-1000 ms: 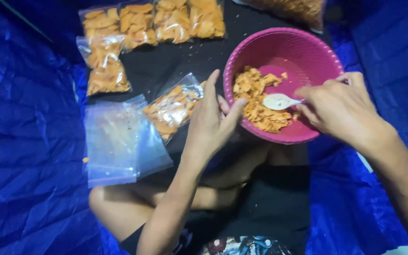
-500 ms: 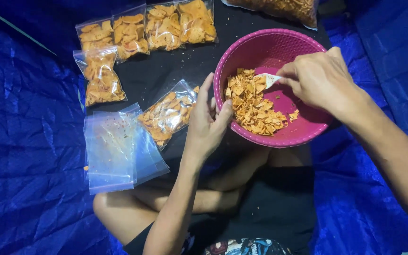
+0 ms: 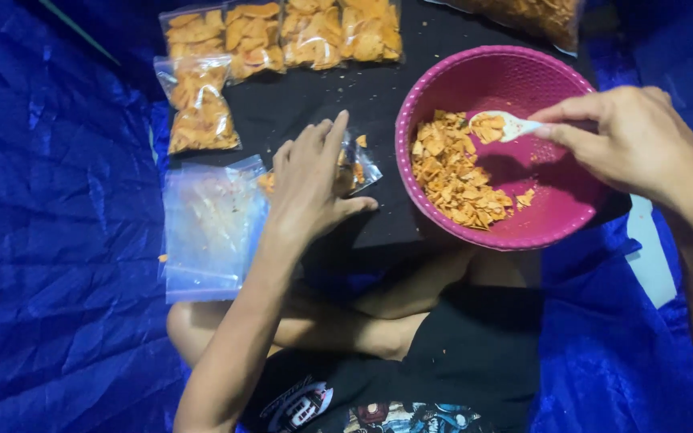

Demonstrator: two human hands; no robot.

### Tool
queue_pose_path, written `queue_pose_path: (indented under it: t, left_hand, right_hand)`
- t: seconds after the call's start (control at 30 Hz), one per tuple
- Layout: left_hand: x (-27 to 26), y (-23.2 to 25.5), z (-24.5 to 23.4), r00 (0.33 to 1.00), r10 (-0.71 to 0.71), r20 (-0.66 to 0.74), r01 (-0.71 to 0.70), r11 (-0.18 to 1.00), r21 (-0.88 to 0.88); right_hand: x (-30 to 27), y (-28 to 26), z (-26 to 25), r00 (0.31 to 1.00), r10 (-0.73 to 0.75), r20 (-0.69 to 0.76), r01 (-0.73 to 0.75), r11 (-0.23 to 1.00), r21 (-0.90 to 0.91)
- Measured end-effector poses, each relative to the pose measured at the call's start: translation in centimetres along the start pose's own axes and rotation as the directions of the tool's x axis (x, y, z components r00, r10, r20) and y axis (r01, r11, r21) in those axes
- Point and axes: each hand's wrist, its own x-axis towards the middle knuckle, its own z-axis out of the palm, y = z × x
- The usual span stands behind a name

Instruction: A person is manually packing chips from a large bowl into individual plastic zip-lock bags and sealing them.

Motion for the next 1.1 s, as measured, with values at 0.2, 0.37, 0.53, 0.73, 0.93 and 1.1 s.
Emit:
queue_pose_path:
  t: [0.2,0.37,0.53,0.73,0.93,1.1]
  left_hand:
    - [0.8,-1.6,2.0,0.997,-0.052,-0.053,0.052,0.999,-0.018]
    - [1.1,-1.7,2.0,0.996,0.006,-0.094,-0.007,1.0,-0.013]
    - [0.0,-1.7,1.0,0.975,0.094,-0.2,-0.131,0.975,-0.179]
    - [-1.7,-1.1,-0.9,0.941,0.129,-0.313,-0.242,0.903,-0.355]
    - [-2.3,-1.1,-1.5,0.944,0.078,-0.321,-0.237,0.838,-0.492]
    - [-2.4,-1.1,-1.9,0.938,0.067,-0.341,-0.252,0.807,-0.534]
  right_hand:
    - [-1.4,-1.2,-0.6,1.0,-0.026,-0.011,0.028,0.991,0.127]
    - [-1.5,-2.6,-0.3,0.999,-0.047,-0.019,0.05,0.987,0.152]
    - [-1.5,-4.4,-0.9,0.997,-0.074,-0.011,0.075,0.98,0.184]
    - [-0.3,-6.4,-0.6,0.962,-0.264,-0.067,0.269,0.959,0.092]
    - [1.0,-10.3,1.6,0.887,-0.455,-0.086,0.431,0.879,-0.203]
    - [0.8,-13.9,4.4,0.681,-0.688,-0.251,0.499,0.687,-0.529]
